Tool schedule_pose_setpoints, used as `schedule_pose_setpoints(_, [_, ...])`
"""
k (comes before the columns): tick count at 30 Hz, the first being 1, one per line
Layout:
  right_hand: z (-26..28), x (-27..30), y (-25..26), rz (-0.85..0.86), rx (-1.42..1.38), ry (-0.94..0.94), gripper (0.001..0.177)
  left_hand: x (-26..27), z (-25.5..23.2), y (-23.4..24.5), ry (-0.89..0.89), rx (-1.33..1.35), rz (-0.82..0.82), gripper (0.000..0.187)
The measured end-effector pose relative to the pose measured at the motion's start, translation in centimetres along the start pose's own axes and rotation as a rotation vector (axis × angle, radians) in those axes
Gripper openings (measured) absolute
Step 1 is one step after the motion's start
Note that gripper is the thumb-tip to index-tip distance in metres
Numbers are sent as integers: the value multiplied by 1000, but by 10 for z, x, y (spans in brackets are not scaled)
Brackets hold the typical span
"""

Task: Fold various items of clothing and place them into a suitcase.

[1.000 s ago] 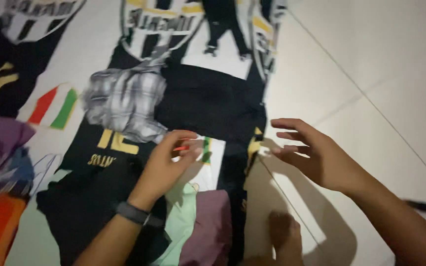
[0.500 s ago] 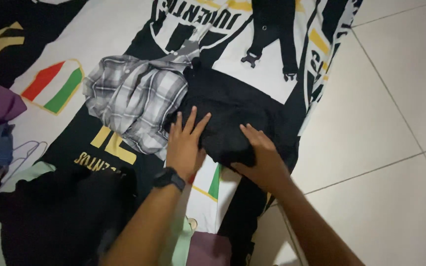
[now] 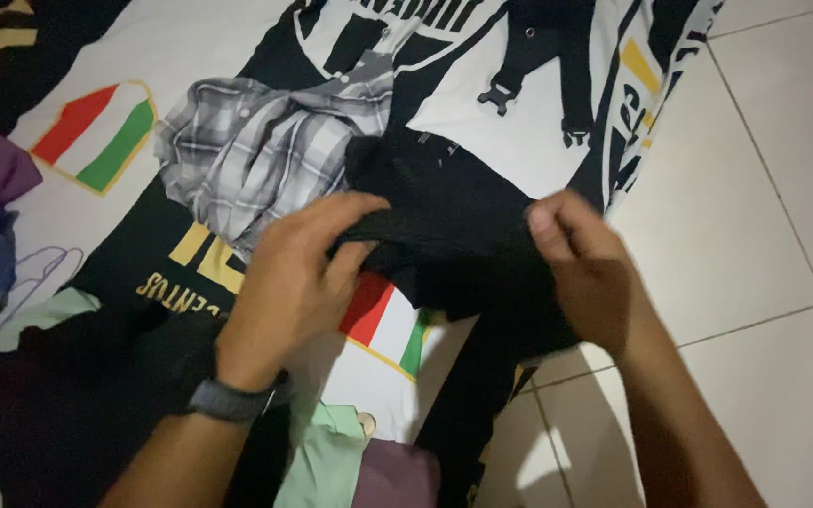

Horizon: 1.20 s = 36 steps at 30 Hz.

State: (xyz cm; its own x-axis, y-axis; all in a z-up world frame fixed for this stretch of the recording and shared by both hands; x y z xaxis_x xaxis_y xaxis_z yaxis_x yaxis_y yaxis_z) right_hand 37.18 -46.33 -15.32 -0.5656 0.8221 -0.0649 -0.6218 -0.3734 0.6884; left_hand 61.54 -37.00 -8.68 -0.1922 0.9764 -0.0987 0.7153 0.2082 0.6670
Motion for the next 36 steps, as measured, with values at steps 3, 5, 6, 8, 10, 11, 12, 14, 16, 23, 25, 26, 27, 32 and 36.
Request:
schedule_pose_setpoints(3, [46,-8,24,108,-221,37,55,-5,-37,31,-30,86,-65,32])
schedule_pose_setpoints(5, [78,-11,19,373,156,228,52,-10,-60,47,-69,153,-60,27])
schedule_pose_setpoints(6, [85,-12,22,369,156,229,52,-12,-71,51,-73,152,-60,27])
schedule_pose_setpoints(8, [93,-8,18,451,-120,120,30,-17,-79,48,104,340,84,22])
schedule_pose_setpoints(10, [33,16,20,386,-174,-33,33,-13,-75,41,69,413,126,31])
schedule_pose_setpoints(11, [-2,31,23,321,-224,-183,38,-10,-74,36,35,488,166,40])
schedule_pose_setpoints(12, [-35,40,12,318,-225,-184,38,-12,-59,24,33,487,168,40])
schedule_pose_setpoints(14, [-114,58,2,-130,-913,-391,63,-11,-44,6,-166,622,199,95])
schedule_pose_setpoints(16, [-37,37,19,-226,-964,-417,63,-2,29,-61,-4,462,350,113])
schedule_pose_setpoints(23, [-1,5,29,-420,-1329,-407,83,50,102,-166,697,697,496,71])
schedule_pose_setpoints(25, [-37,16,24,-421,-1178,-532,85,50,104,-158,868,826,429,66])
schedule_pose_setpoints(26, [-57,24,21,-411,-1027,-647,87,54,108,-152,1034,951,345,61])
schedule_pose_setpoints(27, [-63,28,13,-414,-1031,-647,87,55,112,-152,1033,947,347,61])
schedule_pose_setpoints(32, [-63,80,-61,15,-851,-830,110,74,129,-155,1182,1180,298,88])
schedule_pose_setpoints(36, [-70,114,-115,104,-688,-868,124,83,111,-157,1122,726,414,114])
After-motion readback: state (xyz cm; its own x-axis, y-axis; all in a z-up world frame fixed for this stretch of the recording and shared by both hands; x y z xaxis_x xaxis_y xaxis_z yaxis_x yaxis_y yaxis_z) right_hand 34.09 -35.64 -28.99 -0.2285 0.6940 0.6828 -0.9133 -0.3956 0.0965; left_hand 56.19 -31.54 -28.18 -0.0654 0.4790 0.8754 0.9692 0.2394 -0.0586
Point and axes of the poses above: each hand's wrist, its own x-axis away from the middle knuckle, its own y-axis out of the back of the hand, z = x × y, the point moved 8 cm from there along -x, towards the middle knuckle, and after that the axes turned 11 degrees about y, right-handed, at the moved point
